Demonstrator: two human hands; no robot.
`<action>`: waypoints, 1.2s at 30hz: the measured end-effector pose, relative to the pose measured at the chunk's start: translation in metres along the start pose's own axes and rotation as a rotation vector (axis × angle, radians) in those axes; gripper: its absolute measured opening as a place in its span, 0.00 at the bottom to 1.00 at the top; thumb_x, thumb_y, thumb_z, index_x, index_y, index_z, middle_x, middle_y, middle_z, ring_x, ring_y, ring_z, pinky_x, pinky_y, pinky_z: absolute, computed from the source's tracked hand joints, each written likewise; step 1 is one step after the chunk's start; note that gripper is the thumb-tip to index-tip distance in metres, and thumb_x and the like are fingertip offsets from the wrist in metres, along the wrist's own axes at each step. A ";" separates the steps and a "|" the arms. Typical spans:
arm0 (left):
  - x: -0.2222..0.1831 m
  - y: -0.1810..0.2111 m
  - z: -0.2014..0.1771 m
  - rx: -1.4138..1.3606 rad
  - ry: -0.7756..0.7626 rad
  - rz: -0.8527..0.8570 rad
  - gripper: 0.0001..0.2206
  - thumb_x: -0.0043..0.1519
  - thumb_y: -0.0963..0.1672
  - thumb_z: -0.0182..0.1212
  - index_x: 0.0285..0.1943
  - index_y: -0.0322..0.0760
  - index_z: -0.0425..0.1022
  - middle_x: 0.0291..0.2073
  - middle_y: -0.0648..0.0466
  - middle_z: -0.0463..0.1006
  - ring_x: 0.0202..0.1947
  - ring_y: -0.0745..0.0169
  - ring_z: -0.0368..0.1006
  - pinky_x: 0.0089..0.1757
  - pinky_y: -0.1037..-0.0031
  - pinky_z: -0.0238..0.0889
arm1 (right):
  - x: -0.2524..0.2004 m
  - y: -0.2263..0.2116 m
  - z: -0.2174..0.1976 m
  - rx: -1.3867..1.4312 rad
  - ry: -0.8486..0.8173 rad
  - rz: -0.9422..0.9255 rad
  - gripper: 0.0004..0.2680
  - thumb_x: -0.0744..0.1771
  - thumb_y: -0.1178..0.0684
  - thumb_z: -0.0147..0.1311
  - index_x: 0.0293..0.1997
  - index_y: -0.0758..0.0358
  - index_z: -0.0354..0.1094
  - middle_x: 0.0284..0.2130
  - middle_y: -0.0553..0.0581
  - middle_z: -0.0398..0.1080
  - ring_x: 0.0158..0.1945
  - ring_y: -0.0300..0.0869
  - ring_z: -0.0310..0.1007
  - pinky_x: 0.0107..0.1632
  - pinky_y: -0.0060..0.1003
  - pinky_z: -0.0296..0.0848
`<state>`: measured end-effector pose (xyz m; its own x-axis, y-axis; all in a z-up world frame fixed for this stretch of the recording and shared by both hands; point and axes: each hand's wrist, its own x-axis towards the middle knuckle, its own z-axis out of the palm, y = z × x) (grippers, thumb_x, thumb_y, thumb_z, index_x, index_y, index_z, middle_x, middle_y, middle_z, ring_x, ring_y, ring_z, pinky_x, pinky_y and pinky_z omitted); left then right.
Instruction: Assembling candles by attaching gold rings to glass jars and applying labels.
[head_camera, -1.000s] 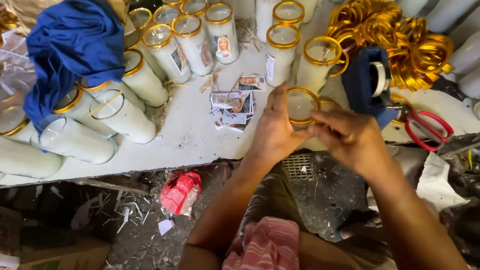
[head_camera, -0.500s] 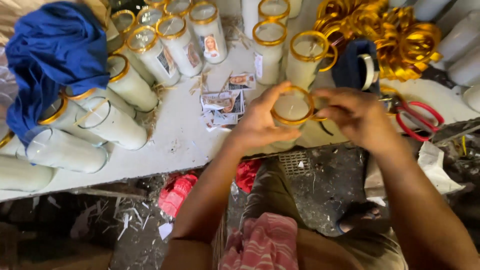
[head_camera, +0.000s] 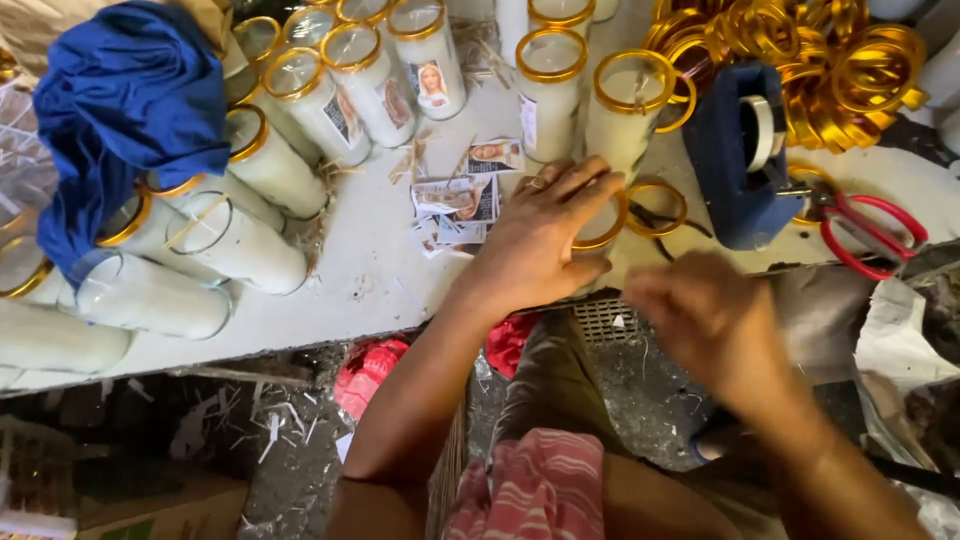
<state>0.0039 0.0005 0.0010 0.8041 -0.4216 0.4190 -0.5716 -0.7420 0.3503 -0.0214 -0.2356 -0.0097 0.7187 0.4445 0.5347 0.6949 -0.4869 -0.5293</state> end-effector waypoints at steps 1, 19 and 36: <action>0.001 0.002 -0.004 -0.004 -0.001 0.003 0.40 0.51 0.49 0.78 0.74 0.40 0.64 0.68 0.42 0.69 0.67 0.31 0.64 0.55 0.42 0.65 | -0.003 -0.007 -0.002 -0.003 0.000 0.004 0.08 0.62 0.58 0.67 0.42 0.53 0.80 0.27 0.52 0.77 0.36 0.52 0.77 0.46 0.42 0.73; 0.000 -0.011 -0.016 -0.503 0.015 0.163 0.55 0.46 0.55 0.85 0.79 0.34 0.54 0.73 0.30 0.60 0.73 0.23 0.54 0.70 0.40 0.48 | 0.075 0.028 0.023 0.815 -0.163 -0.009 0.32 0.55 0.68 0.70 0.67 0.63 0.64 0.53 0.63 0.75 0.54 0.38 0.69 0.61 0.44 0.71; -0.035 -0.007 0.093 -0.836 0.499 -0.335 0.46 0.46 0.45 0.83 0.75 0.36 0.61 0.62 0.41 0.73 0.68 0.48 0.66 0.66 0.57 0.56 | 0.021 0.098 0.049 -0.405 0.116 -0.090 0.12 0.65 0.58 0.65 0.54 0.59 0.80 0.40 0.58 0.79 0.43 0.51 0.79 0.47 0.40 0.79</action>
<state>-0.0054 -0.0282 -0.0940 0.8928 0.1459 0.4261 -0.4150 -0.1009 0.9042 0.0626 -0.2369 -0.0825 0.6322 0.4228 0.6493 0.6722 -0.7161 -0.1881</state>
